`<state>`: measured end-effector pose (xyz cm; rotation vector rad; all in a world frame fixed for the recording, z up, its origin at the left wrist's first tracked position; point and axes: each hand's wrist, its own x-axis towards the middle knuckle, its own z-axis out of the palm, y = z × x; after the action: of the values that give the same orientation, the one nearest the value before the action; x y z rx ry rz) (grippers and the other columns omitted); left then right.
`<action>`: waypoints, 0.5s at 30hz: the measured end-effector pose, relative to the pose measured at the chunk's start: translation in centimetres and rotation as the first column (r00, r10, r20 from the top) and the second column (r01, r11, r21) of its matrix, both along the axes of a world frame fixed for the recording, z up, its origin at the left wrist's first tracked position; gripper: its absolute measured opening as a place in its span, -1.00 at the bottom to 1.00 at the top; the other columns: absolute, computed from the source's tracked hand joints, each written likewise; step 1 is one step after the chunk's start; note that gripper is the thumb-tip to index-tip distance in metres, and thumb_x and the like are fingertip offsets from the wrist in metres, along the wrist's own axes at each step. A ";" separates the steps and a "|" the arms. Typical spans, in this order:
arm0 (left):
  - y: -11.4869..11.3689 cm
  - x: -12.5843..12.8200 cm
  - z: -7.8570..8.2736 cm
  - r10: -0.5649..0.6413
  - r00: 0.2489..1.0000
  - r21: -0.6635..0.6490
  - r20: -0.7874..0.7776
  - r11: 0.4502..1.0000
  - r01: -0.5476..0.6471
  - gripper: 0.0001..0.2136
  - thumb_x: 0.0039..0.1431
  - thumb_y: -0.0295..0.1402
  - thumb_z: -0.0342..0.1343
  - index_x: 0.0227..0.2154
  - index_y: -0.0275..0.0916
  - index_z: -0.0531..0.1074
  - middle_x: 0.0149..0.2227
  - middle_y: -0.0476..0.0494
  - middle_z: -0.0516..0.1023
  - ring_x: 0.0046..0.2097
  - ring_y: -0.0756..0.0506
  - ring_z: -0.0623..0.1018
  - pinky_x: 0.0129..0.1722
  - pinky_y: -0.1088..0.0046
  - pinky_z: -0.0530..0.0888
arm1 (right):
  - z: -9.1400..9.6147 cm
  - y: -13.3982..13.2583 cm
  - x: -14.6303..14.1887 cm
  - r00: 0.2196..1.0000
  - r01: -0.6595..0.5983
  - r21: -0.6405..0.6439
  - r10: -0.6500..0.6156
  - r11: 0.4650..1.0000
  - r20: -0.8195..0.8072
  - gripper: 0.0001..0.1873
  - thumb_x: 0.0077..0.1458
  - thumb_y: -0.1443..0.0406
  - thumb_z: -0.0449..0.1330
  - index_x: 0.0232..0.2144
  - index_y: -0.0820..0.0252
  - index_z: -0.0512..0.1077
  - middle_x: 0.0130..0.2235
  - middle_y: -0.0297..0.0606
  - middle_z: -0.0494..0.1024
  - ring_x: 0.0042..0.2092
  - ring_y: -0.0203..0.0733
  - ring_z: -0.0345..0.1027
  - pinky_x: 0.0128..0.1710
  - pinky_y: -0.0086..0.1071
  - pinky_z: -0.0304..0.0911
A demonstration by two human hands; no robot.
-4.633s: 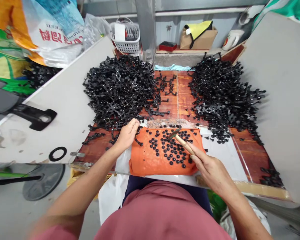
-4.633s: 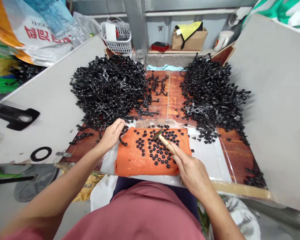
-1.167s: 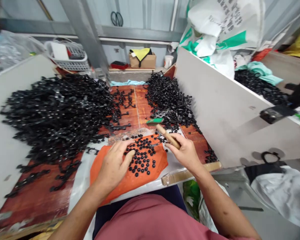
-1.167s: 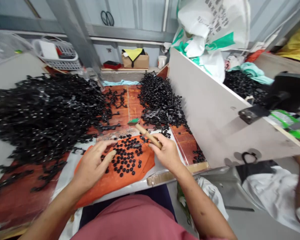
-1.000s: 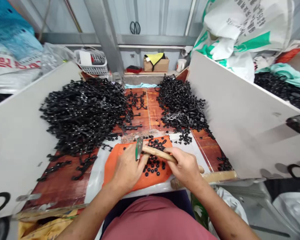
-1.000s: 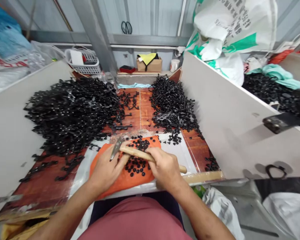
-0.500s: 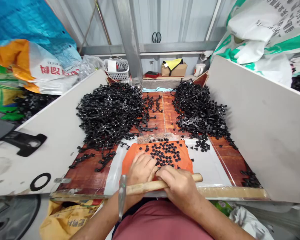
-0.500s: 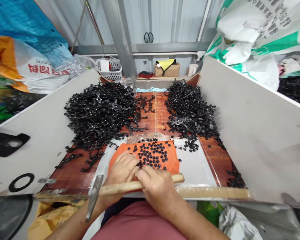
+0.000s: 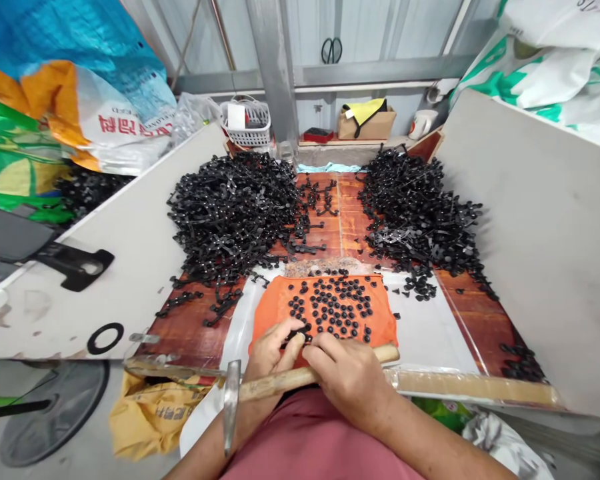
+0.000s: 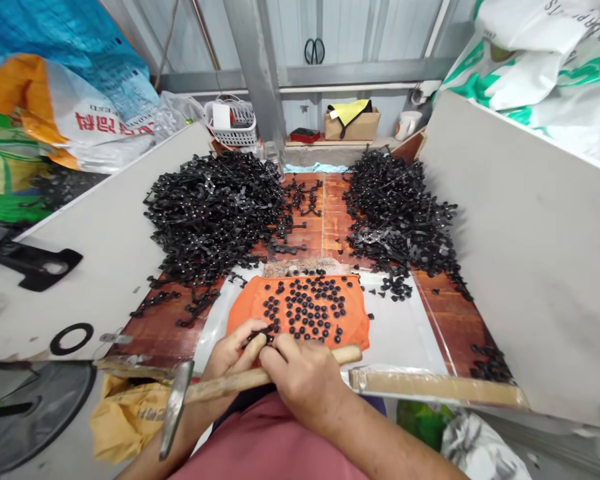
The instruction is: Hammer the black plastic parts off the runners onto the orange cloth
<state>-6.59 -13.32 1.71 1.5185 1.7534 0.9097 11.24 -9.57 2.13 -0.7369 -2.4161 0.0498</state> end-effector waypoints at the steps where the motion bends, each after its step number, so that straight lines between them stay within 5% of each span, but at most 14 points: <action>1: 0.3 -0.3 -0.2 -0.005 1.000 -0.014 0.030 1.000 0.006 -0.68 0.32 -0.09 -0.02 -0.13 -0.15 0.54 -0.22 -0.09 0.66 -0.21 -0.11 0.62 -0.13 0.40 0.57 | 0.0 -0.2 0.0 1.000 -0.015 -0.017 0.015 1.000 0.002 -0.73 0.37 0.39 0.01 -0.34 0.11 0.45 -0.42 -0.36 0.49 -0.50 -0.29 0.32 -0.49 -0.37 0.15; 4: 1.7 -2.2 -0.5 0.009 0.999 -0.081 0.049 0.997 -0.005 -0.66 0.27 -0.07 -0.03 -0.13 -0.14 0.52 -0.22 -0.07 0.65 -0.21 -0.11 0.60 -0.14 0.41 0.53 | 0.0 -0.4 0.2 1.000 -0.027 -0.164 0.026 0.986 -0.012 -0.77 0.33 0.42 0.07 -0.19 0.10 0.51 -0.13 -0.28 0.65 -0.39 -0.31 0.48 -0.44 -0.44 0.26; 7: 3.4 -5.0 -0.5 0.063 0.995 -0.151 -0.079 0.986 -0.075 -0.66 0.28 -0.04 -0.08 -0.17 -0.14 0.46 -0.35 -0.01 0.57 -0.27 -0.11 0.54 -0.20 0.41 0.47 | 0.2 0.1 1.3 1.000 0.001 -0.402 -0.012 0.916 -0.026 -0.65 0.31 0.44 0.10 0.02 0.00 0.53 0.09 -0.27 0.62 -0.23 -0.29 0.58 -0.29 -0.47 0.39; 11: 4.8 -7.3 -0.8 -0.035 0.969 -0.160 -0.243 0.987 -0.005 -0.67 0.35 -0.06 -0.20 -0.33 -0.13 0.35 -0.40 0.01 0.48 -0.30 -0.10 0.49 -0.24 0.41 0.36 | -0.2 1.2 4.6 0.985 0.054 -0.640 -0.148 0.767 -0.094 -0.70 0.34 0.31 0.15 0.06 0.01 0.54 -0.06 -0.25 0.68 -0.13 -0.17 0.60 -0.11 -0.38 0.45; 15: 5.4 -7.2 -1.8 -0.119 0.927 -0.218 -0.356 0.975 0.042 -0.66 0.39 -0.11 -0.26 -0.33 -0.12 0.33 -0.35 -0.06 0.52 -0.28 -0.13 0.53 -0.25 0.40 0.32 | -1.6 1.5 8.7 0.940 0.251 -0.711 -0.340 0.657 0.018 -0.67 0.37 0.09 0.12 0.03 0.05 0.54 -0.29 -0.28 0.66 -0.33 -0.15 0.53 -0.31 -0.38 0.40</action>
<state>-13.79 -7.89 -0.04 1.6855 1.9558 0.4001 19.99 -8.03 0.56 -1.4204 -2.0901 0.9135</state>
